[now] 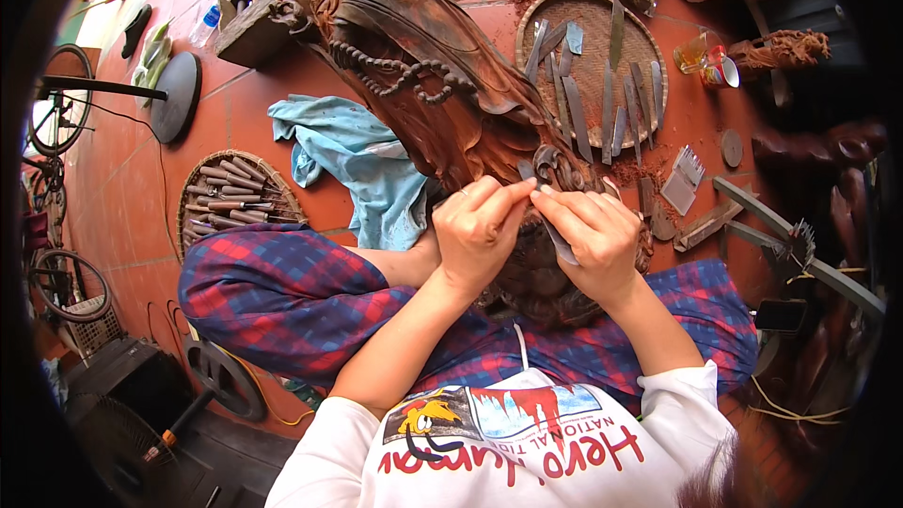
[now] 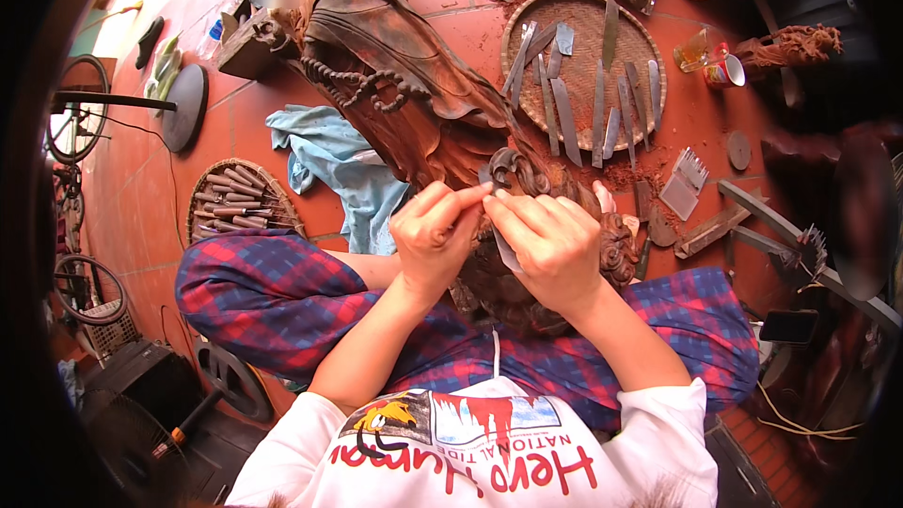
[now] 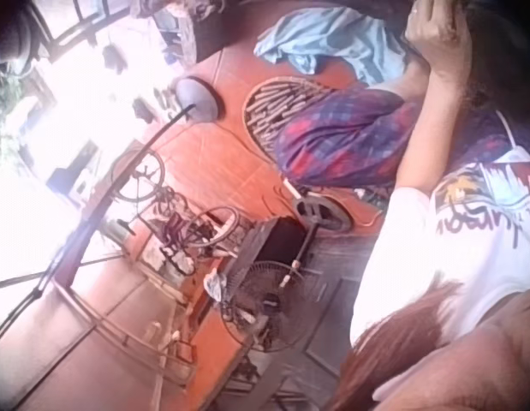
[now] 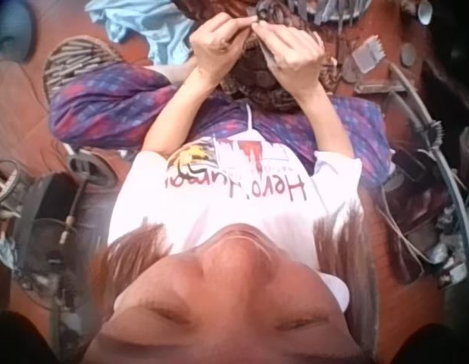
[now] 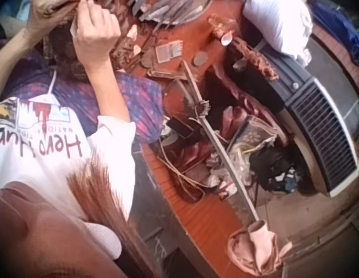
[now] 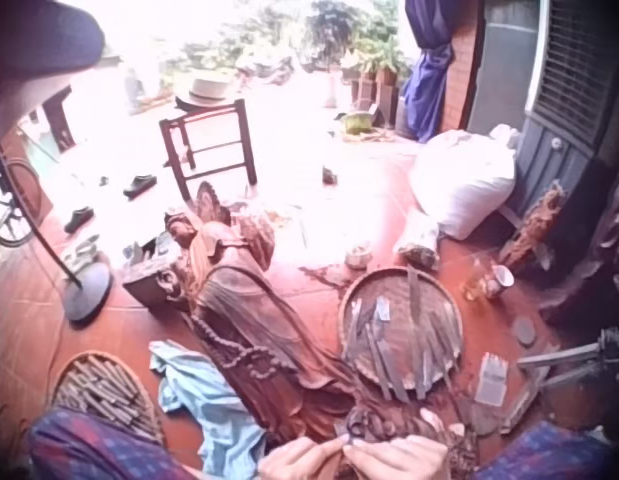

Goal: The person sits on the floor and carves a large wooden statue using a small metal chisel. They carefully chip away at the surface of the wood, focusing on detailed areas of the sculpture. The person occasionally pauses to inspect the work and remove wood shavings by hand.

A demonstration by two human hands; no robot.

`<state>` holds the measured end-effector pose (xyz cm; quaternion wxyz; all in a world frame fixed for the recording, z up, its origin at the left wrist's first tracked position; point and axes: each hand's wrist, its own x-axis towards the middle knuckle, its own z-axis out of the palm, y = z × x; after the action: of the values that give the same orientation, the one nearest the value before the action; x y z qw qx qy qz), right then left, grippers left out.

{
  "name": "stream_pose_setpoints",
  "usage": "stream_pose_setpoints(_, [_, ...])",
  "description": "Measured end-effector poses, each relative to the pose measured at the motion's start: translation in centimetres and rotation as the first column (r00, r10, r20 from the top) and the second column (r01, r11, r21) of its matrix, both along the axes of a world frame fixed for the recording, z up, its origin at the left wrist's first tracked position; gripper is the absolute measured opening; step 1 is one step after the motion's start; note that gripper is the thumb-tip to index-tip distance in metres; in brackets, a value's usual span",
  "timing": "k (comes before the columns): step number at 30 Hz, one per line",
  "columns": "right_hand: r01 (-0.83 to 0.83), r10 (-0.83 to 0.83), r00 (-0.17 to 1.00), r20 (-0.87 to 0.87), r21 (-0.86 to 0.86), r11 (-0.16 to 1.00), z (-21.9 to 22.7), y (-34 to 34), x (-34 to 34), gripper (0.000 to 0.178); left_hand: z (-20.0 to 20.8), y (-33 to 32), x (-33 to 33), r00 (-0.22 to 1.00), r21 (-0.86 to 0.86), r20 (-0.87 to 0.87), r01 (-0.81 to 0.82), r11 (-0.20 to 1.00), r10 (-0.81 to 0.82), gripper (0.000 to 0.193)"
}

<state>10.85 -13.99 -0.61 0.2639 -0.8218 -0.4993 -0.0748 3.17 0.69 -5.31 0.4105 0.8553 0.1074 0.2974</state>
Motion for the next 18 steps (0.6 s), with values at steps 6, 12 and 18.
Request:
stream_pose_setpoints(6, [0.007,-0.008,0.999,-0.042,-0.013,1.0,-1.1,-0.9,-0.9,0.032,-0.9,-0.8,-0.8,0.999,0.014,-0.013,0.051,0.999,-0.051,0.024])
stream_pose_setpoints(12, [0.006,-0.007,1.0,0.001,0.072,0.997,-1.5,0.8,-0.6,0.032,-0.5,0.7,0.0,1.0,-0.052,-0.009,-0.019,0.998,0.019,0.023])
stream_pose_setpoints(18, [0.044,-0.043,0.999,-0.024,0.029,0.999,-0.5,0.2,-1.1,0.03,0.0,0.3,-0.5,0.998,-0.034,-0.038,0.043,0.999,-0.044,0.024])
